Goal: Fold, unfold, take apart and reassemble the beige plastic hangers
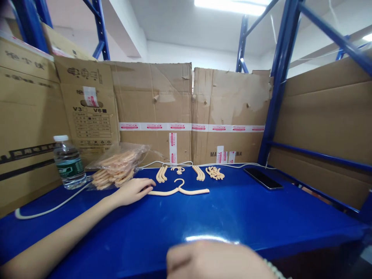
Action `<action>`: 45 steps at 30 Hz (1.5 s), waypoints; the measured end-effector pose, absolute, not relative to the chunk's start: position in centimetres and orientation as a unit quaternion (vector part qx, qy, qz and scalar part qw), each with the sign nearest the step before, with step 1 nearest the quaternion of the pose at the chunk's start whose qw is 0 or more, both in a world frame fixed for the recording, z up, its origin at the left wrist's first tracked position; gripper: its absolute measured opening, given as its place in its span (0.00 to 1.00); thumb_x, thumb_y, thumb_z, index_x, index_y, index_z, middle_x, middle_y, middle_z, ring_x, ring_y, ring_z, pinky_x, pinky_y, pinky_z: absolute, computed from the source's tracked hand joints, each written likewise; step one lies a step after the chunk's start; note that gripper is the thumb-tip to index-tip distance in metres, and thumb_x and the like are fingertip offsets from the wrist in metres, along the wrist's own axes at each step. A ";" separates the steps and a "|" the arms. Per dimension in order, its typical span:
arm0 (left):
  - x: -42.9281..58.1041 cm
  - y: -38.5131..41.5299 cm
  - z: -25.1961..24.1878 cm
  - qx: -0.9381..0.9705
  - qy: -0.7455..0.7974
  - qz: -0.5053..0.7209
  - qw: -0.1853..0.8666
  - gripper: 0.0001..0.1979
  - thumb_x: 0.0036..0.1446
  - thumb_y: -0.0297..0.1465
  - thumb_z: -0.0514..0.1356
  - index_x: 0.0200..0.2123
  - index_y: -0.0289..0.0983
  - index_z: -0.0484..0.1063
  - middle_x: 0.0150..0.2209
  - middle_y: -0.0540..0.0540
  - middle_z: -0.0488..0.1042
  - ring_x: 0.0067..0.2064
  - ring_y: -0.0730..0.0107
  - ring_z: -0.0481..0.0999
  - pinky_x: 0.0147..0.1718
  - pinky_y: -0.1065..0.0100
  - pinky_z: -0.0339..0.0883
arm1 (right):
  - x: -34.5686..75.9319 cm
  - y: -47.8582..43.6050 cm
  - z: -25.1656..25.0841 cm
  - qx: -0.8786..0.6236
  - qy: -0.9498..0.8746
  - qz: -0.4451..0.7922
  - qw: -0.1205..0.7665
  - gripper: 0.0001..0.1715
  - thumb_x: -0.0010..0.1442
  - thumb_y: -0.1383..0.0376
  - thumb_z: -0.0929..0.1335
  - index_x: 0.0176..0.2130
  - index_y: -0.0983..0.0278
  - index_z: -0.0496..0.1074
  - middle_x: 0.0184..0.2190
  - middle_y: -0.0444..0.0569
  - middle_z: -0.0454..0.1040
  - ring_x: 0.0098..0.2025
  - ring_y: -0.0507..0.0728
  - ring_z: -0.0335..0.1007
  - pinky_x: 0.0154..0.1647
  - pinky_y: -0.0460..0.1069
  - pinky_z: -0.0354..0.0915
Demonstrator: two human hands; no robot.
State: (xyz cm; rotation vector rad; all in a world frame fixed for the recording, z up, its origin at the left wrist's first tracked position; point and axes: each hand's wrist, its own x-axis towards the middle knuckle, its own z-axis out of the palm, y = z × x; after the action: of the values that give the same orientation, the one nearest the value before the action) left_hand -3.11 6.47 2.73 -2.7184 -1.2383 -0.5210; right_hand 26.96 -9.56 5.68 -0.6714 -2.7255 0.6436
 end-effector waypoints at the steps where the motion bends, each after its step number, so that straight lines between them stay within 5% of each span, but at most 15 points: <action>1: -3.1 6.6 2.8 -0.895 -0.408 -0.171 0.055 0.13 0.63 0.32 0.50 0.42 0.40 0.74 0.41 0.45 0.80 0.41 0.60 0.80 0.39 0.65 0.68 | 27.8 -8.7 7.1 -0.226 -0.939 0.220 0.138 0.10 0.63 0.65 0.67 0.38 0.48 0.77 0.36 0.42 0.76 0.38 0.53 0.73 0.36 0.47 0.70; 5: -3.1 7.2 3.0 -0.895 -0.410 -0.170 0.049 0.12 0.61 0.31 0.52 0.42 0.41 0.75 0.36 0.47 0.81 0.36 0.62 0.80 0.34 0.68 0.68 | 30.9 -2.4 12.3 -0.226 -0.931 0.193 0.214 0.05 0.60 0.64 0.70 0.34 0.60 0.78 0.31 0.46 0.78 0.35 0.53 0.74 0.38 0.48 0.69; 10: -3.1 8.3 3.4 -0.900 -0.401 -0.168 0.026 0.11 0.60 0.32 0.53 0.42 0.41 0.74 0.30 0.50 0.79 0.31 0.66 0.78 0.30 0.71 0.67 | 34.2 7.2 14.8 -0.344 -0.870 0.185 0.301 0.14 0.53 0.55 0.73 0.33 0.65 0.78 0.30 0.48 0.78 0.33 0.54 0.73 0.36 0.49 0.69; 16: -2.6 10.4 2.4 -0.904 -0.373 -0.205 0.034 0.12 0.57 0.25 0.54 0.43 0.38 0.73 0.44 0.43 0.77 0.48 0.60 0.75 0.49 0.62 0.67 | 36.3 14.2 13.2 -0.405 -0.840 0.189 0.308 0.20 0.62 0.54 0.66 0.38 0.69 0.77 0.23 0.47 0.75 0.27 0.52 0.71 0.32 0.49 0.69; 22: -3.1 11.9 0.5 -0.900 -0.354 -0.252 0.024 0.15 0.60 0.25 0.51 0.48 0.38 0.70 0.50 0.41 0.74 0.53 0.60 0.72 0.55 0.56 0.65 | 36.7 17.4 9.9 -0.467 -0.826 0.161 0.273 0.11 0.65 0.61 0.67 0.38 0.68 0.73 0.32 0.45 0.75 0.32 0.52 0.73 0.36 0.50 0.71; 29: -3.5 12.8 -0.8 -0.890 -0.358 -0.284 -0.008 0.16 0.63 0.28 0.50 0.51 0.38 0.70 0.53 0.42 0.75 0.56 0.60 0.72 0.57 0.54 0.64 | 33.8 18.6 6.9 -0.495 -0.833 0.132 0.210 0.12 0.66 0.61 0.67 0.44 0.67 0.72 0.42 0.49 0.74 0.40 0.55 0.73 0.41 0.53 0.72; 45: -3.3 12.4 -1.0 -0.886 -0.360 -0.291 -0.018 0.15 0.60 0.23 0.51 0.45 0.38 0.74 0.48 0.43 0.78 0.51 0.63 0.76 0.54 0.58 0.67 | 24.7 19.5 3.2 -0.434 -0.881 0.125 0.140 0.14 0.65 0.61 0.67 0.47 0.67 0.71 0.45 0.50 0.73 0.43 0.57 0.73 0.44 0.55 0.71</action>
State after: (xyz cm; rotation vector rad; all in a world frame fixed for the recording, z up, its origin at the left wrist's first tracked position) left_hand -3.33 12.45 -0.98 -2.8158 -1.1442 -0.9262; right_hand 24.70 19.51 3.24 -1.2552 -2.5454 0.3605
